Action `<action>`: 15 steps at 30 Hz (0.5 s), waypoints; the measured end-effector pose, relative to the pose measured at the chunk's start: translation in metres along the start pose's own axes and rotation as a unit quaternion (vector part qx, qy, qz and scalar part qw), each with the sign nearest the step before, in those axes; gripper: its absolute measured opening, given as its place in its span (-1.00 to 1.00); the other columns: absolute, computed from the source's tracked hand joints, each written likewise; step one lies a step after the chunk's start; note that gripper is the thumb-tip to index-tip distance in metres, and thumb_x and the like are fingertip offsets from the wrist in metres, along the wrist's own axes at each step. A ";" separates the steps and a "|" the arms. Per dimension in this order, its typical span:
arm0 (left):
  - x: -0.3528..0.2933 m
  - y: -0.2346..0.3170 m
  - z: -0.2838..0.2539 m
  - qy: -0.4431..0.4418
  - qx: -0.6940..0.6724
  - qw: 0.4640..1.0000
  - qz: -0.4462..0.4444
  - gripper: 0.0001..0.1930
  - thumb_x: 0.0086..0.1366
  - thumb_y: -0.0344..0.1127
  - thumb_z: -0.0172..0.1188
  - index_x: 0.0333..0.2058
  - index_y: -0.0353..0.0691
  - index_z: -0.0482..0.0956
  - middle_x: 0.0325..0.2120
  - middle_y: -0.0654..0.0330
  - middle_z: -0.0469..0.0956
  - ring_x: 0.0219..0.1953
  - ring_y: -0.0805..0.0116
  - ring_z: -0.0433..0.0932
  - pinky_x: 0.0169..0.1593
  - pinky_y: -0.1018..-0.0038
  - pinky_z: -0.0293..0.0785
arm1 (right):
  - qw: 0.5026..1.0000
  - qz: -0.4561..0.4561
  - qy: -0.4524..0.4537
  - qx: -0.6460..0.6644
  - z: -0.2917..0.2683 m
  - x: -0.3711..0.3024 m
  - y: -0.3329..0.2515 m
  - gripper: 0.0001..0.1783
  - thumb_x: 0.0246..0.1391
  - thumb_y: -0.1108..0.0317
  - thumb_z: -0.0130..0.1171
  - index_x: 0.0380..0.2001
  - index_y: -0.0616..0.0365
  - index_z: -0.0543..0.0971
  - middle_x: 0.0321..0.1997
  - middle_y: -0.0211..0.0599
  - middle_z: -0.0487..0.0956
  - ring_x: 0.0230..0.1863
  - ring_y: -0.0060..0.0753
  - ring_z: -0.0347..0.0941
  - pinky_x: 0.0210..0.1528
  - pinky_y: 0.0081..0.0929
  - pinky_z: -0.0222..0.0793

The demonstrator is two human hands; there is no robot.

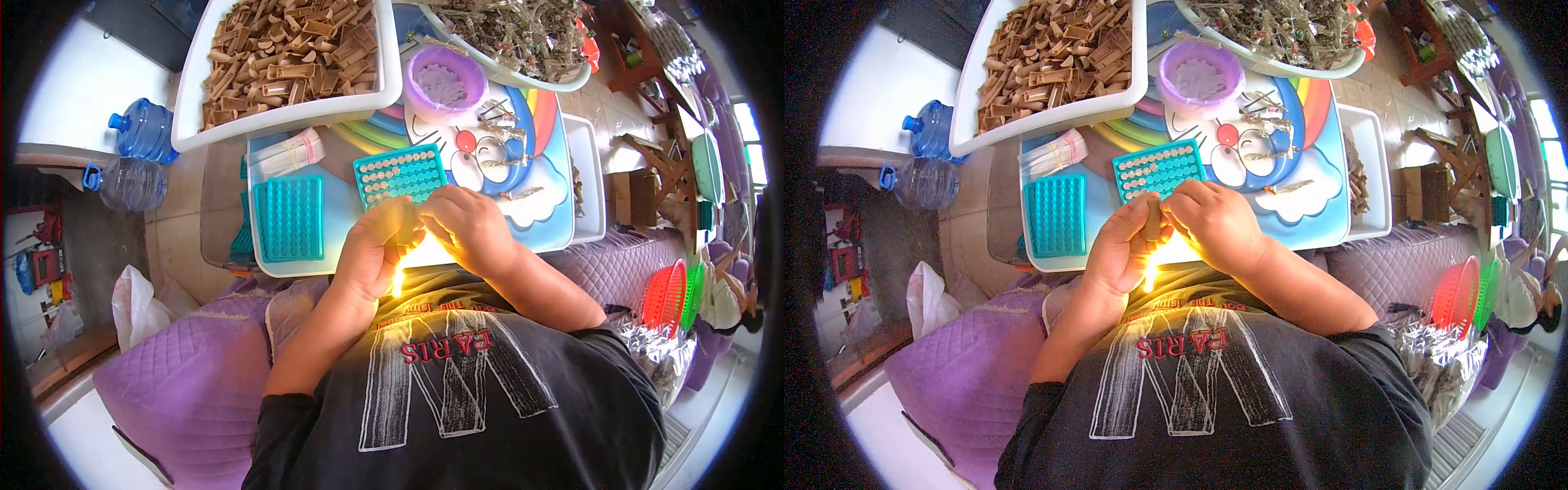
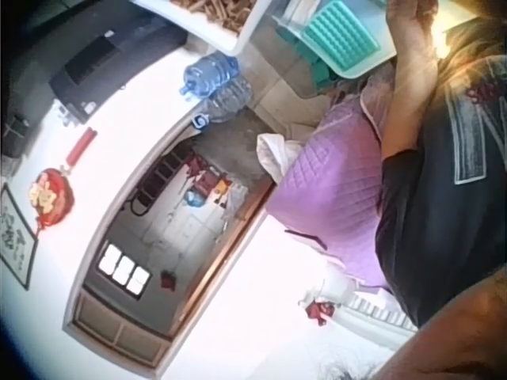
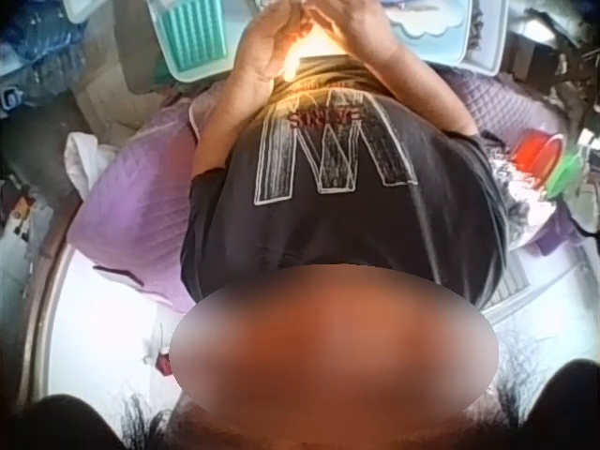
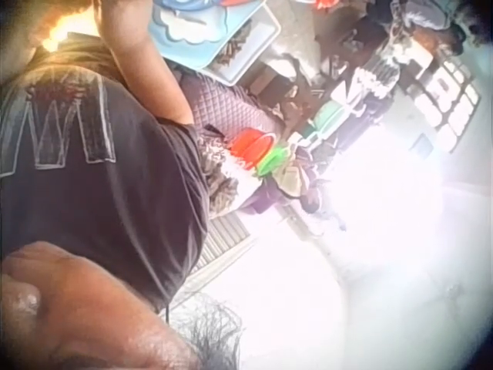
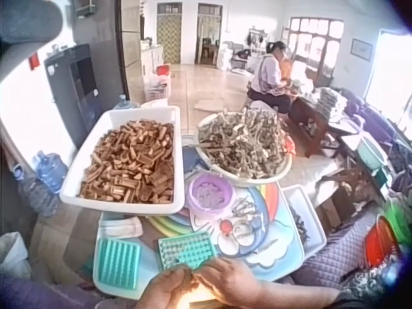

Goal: The person places small brown rectangular plastic or rubber components into a green sorting grid by hand, then interacts with other small white circular parts and plastic trays.

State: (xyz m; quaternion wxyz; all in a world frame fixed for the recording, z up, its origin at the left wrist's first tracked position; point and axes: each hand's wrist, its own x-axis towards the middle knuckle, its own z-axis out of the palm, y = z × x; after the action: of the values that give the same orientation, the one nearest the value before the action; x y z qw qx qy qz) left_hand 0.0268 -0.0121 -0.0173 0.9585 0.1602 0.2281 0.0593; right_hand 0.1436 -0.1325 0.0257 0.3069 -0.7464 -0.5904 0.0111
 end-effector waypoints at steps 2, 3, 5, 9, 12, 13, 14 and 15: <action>-0.001 -0.001 0.002 0.047 0.027 0.999 -0.006 -0.81 0.22 -0.31 0.12 -0.22 -0.24 0.50 -0.37 0.18 0.54 -0.35 0.41 0.54 -0.20 0.46 0.54 | 0.998 -0.002 -0.030 -0.049 -0.001 0.001 -0.002 -0.90 -0.20 0.48 0.16 -0.51 0.14 0.48 -0.52 -0.32 0.43 -0.49 -0.21 0.41 -0.46 -0.37 0.36; 0.000 0.000 -0.001 0.023 0.064 0.998 0.002 -0.80 0.22 -0.29 0.13 -0.21 -0.23 0.50 -0.37 0.20 0.54 -0.35 0.43 0.54 -0.19 0.46 0.55 | 0.999 0.021 -0.027 -0.024 -0.003 0.002 -0.005 -0.91 -0.19 0.47 0.16 -0.50 0.14 0.48 -0.51 -0.30 0.44 -0.48 -0.19 0.42 -0.46 -0.36 0.36; 0.000 0.000 -0.002 0.041 0.050 0.998 -0.010 -0.80 0.22 -0.30 0.13 -0.22 -0.25 0.50 -0.37 0.21 0.54 -0.34 0.44 0.54 -0.18 0.47 0.55 | 0.998 0.045 -0.018 0.025 -0.006 0.005 -0.007 -0.91 -0.15 0.47 0.17 -0.49 0.14 0.48 -0.51 -0.27 0.45 -0.47 -0.16 0.43 -0.45 -0.34 0.36; -0.001 0.000 -0.001 0.043 0.035 0.998 -0.020 -0.78 0.24 -0.28 0.10 -0.20 -0.27 0.48 -0.36 0.19 0.54 -0.34 0.41 0.54 -0.17 0.43 0.54 | 0.991 0.090 -0.011 0.104 -0.008 0.003 -0.006 -0.90 -0.11 0.48 0.18 -0.44 0.17 0.51 -0.48 -0.21 0.49 -0.44 -0.12 0.46 -0.42 -0.35 0.37; -0.004 0.001 0.005 0.063 0.014 0.998 -0.028 -0.78 0.22 -0.29 0.09 -0.22 -0.29 0.49 -0.37 0.14 0.54 -0.31 0.32 0.56 -0.16 0.38 0.53 | 0.988 0.094 -0.019 0.123 -0.008 0.000 -0.005 -0.90 -0.09 0.51 0.16 -0.42 0.20 0.51 -0.44 -0.18 0.51 -0.42 -0.12 0.46 -0.38 -0.36 0.38; -0.003 0.000 0.001 0.041 0.023 0.999 -0.026 -0.77 0.23 -0.28 0.09 -0.21 -0.29 0.48 -0.37 0.15 0.54 -0.30 0.34 0.56 -0.15 0.39 0.53 | 0.989 0.088 -0.012 0.121 -0.008 0.000 -0.006 -0.91 -0.09 0.51 0.16 -0.43 0.20 0.50 -0.45 -0.18 0.51 -0.42 -0.11 0.46 -0.38 -0.35 0.38; -0.002 -0.001 -0.003 0.019 0.032 0.999 -0.023 -0.77 0.23 -0.27 0.09 -0.20 -0.29 0.47 -0.36 0.16 0.54 -0.30 0.36 0.56 -0.14 0.40 0.54 | 0.990 0.082 -0.005 0.118 -0.009 0.000 -0.006 -0.91 -0.09 0.51 0.15 -0.43 0.20 0.50 -0.46 -0.18 0.50 -0.42 -0.10 0.46 -0.39 -0.34 0.38; -0.002 -0.001 -0.003 0.011 0.030 0.999 -0.027 -0.77 0.24 -0.29 0.09 -0.19 -0.29 0.47 -0.35 0.17 0.54 -0.29 0.38 0.55 -0.14 0.42 0.54 | 0.990 0.082 -0.005 0.118 -0.008 0.000 -0.007 -0.91 -0.09 0.51 0.15 -0.43 0.20 0.50 -0.46 -0.18 0.50 -0.42 -0.10 0.46 -0.39 -0.34 0.38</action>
State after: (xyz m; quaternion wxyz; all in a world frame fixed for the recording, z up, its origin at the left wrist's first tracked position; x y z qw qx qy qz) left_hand 0.0238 -0.0121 -0.0197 0.9521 0.1816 0.2444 0.0284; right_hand 0.1408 -0.1354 0.0354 0.3883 -0.7504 -0.5236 0.1095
